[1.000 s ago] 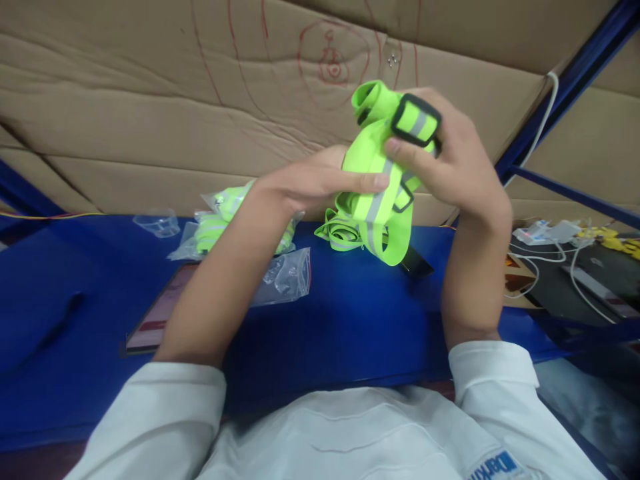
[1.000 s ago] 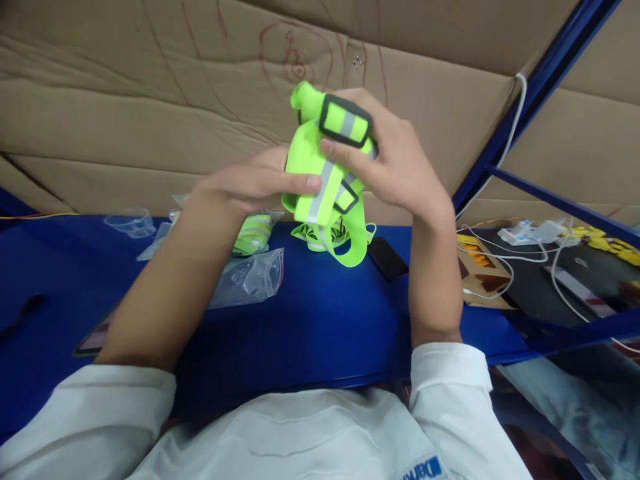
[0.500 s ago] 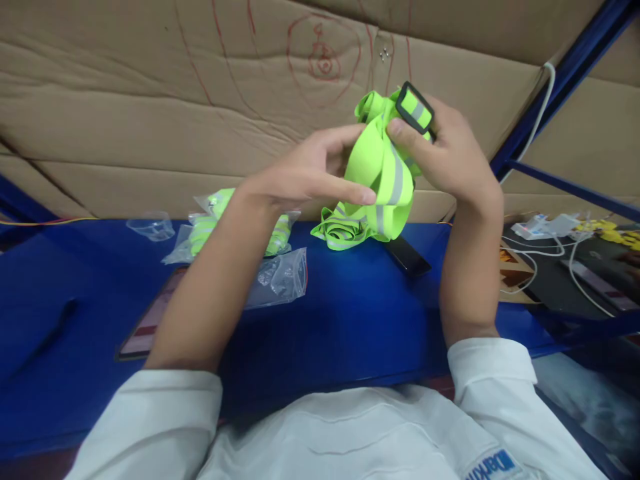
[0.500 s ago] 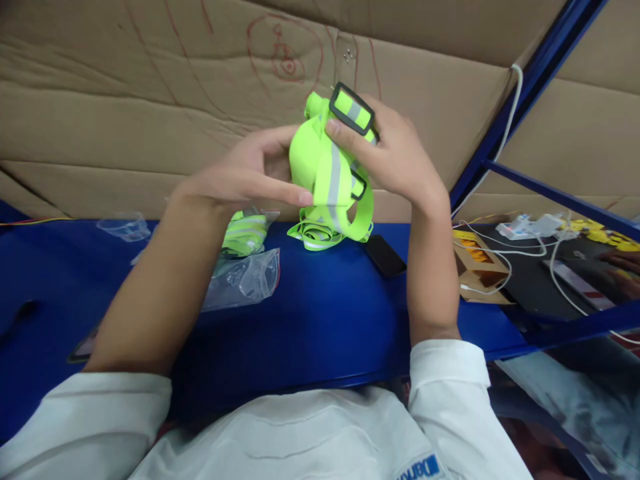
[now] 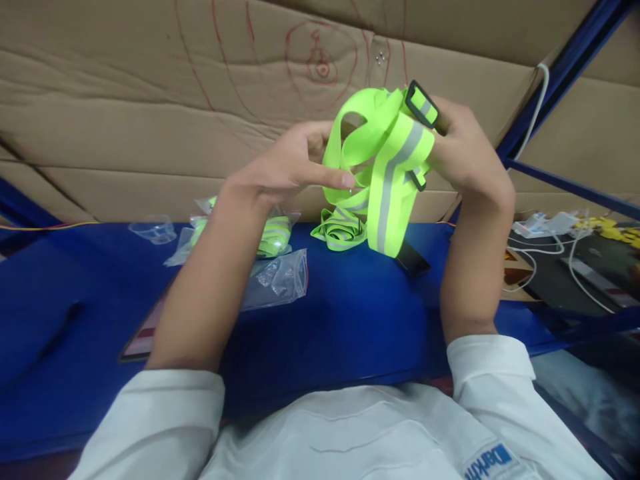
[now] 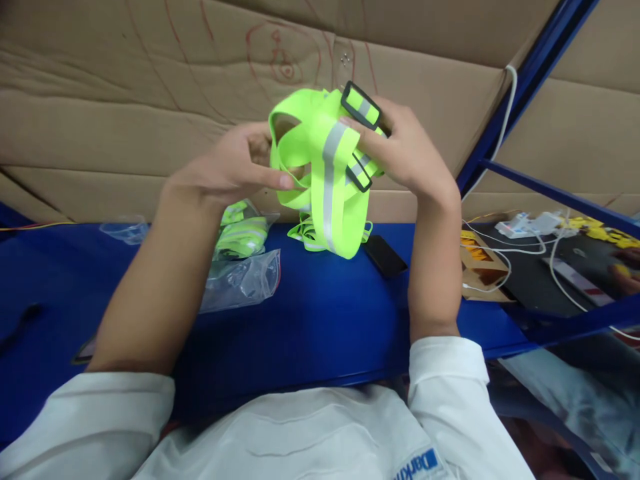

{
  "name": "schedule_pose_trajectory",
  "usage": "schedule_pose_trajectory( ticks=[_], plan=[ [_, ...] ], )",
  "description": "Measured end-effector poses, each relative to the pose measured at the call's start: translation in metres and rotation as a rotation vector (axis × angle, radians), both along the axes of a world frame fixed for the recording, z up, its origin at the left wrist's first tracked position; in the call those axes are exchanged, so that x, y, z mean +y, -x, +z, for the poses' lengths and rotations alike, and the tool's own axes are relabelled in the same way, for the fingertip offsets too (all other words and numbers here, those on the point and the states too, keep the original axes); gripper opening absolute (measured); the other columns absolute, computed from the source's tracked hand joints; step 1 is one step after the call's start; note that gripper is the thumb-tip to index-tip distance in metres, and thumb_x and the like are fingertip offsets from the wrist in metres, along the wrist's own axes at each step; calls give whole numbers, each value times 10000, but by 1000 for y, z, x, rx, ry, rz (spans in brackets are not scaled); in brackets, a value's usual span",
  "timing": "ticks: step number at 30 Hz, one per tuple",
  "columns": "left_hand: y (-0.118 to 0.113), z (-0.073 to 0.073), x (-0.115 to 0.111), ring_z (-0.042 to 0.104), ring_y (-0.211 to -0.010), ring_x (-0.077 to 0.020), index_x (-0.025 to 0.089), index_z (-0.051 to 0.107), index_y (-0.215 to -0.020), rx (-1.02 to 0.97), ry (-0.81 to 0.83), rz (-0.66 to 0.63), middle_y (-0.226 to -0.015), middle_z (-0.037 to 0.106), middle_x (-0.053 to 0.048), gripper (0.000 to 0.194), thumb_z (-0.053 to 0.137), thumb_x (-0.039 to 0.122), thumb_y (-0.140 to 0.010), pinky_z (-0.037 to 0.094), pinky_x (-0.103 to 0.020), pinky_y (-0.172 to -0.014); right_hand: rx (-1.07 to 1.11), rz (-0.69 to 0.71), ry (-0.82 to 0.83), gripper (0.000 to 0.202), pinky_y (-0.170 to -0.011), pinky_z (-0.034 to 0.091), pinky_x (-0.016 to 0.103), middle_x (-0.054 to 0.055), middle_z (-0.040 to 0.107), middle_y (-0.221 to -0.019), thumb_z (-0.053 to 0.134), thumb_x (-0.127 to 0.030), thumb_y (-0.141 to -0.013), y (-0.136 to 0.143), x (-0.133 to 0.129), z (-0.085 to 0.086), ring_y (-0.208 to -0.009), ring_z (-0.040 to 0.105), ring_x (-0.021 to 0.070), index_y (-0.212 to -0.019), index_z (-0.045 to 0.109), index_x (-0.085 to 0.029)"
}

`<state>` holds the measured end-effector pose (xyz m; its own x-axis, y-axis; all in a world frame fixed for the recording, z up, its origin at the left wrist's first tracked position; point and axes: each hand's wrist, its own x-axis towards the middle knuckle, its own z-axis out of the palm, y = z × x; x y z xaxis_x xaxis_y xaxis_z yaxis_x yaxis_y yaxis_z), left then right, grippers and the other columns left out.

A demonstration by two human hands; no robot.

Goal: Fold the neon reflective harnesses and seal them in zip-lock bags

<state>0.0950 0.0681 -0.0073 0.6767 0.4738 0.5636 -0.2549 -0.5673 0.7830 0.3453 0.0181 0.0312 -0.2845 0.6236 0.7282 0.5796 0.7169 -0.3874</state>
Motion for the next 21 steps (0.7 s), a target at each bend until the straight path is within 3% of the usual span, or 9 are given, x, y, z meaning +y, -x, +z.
schedule_pose_trajectory(
  ticks=[3,6,11,15,18,21],
  plan=[
    [-2,-2,1,654,-1174,-245,280,698,-1205,-56,74,-2,-1109,725,6,541,908,271,-707,555,-367,-1010,49,81,18,319,-709,398,324,14,655,-855,707,-529,-934,-3,-6,1,-750,531,166,-940,703,-211],
    [-7,-7,3,603,-1281,-272,279,629,-1313,15,89,7,-1190,720,-11,705,911,231,-669,525,-386,-1069,60,128,68,319,-713,434,340,21,695,-897,714,-540,-922,-4,-8,1,-771,582,188,-986,722,-228],
    [1,-10,15,486,-1407,-335,262,524,-1427,230,12,13,-1372,662,-30,1019,1009,220,-532,432,-423,-1181,-139,-37,-25,360,-863,492,381,57,767,-1098,754,-515,-893,-1,3,-3,-948,658,241,-1104,740,-223],
    [3,-7,15,482,-1448,-290,296,518,-1434,154,49,37,-1432,617,-35,882,959,309,-671,469,-381,-1153,-209,-167,-85,397,-1029,488,470,27,751,-1264,758,-508,-882,1,11,-6,-1129,669,299,-1219,706,-305],
    [-11,-8,10,550,-1378,-249,363,530,-1392,-58,88,136,-1362,661,14,840,958,305,-672,512,-338,-1098,-212,-159,-122,387,-1023,507,491,4,753,-1248,725,-520,-891,8,5,-7,-1151,675,311,-1226,693,-328],
    [-29,-13,7,637,-1269,-250,317,604,-1302,-112,138,126,-1290,703,8,744,958,263,-650,547,-349,-1048,-196,-111,-91,326,-1041,510,455,-41,742,-1260,694,-508,-896,20,-8,-4,-1169,662,290,-1205,683,-404]
  ],
)
